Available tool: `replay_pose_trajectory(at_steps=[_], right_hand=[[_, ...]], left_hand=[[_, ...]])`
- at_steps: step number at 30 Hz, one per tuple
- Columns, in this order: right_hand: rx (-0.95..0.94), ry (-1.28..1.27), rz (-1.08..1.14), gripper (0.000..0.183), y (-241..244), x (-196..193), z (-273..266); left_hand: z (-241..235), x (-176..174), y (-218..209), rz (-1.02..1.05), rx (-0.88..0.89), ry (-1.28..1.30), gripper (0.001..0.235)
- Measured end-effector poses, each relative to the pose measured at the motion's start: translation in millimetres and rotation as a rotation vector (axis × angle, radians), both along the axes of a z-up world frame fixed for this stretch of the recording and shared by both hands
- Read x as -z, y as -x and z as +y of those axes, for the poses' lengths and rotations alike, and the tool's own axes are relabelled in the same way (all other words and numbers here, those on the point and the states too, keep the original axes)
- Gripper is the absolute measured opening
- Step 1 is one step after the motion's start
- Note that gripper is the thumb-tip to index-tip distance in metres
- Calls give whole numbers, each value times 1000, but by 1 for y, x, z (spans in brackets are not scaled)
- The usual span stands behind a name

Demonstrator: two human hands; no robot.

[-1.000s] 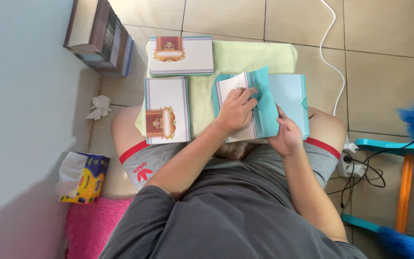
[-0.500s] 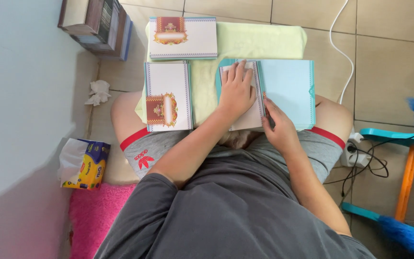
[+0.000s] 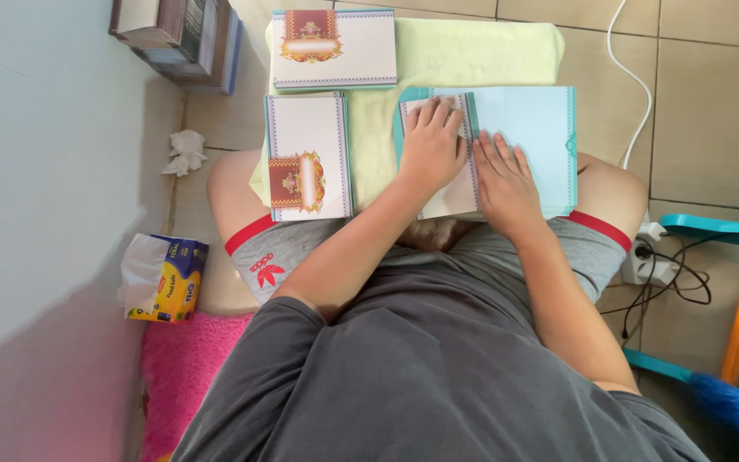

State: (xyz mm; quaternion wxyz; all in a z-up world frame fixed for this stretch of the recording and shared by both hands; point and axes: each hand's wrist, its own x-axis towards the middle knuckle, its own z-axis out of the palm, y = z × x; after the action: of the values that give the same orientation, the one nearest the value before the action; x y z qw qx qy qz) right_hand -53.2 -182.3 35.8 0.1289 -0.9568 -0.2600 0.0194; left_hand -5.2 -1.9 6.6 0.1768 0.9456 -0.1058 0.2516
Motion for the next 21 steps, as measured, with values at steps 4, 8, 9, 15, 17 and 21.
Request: replay_pose_trajectory(at_steps=[4, 8, 9, 15, 17, 21], right_hand=[[-36, -7, -80, 57, 32, 6, -15], [-49, -2, -103, 56, 36, 2, -14], [-47, -2, -102, 56, 24, 6, -12], [-11, -3, 20, 54, -51, -3, 20], [-68, -138, -126, 52, -63, -12, 30], [-46, -117, -154, 51, -41, -20, 29]], left_hand=[[2, -3, 1, 49, 9, -3, 32], [-1, -2, 1, 45, 2, -36, 32], [-2, -3, 2, 46, 3, -35, 32], [-1, -9, 2, 45, 8, -54, 34], [-1, -21, 9, -97, 40, 114, 37], [-1, -22, 9, -110, 49, 128, 36]])
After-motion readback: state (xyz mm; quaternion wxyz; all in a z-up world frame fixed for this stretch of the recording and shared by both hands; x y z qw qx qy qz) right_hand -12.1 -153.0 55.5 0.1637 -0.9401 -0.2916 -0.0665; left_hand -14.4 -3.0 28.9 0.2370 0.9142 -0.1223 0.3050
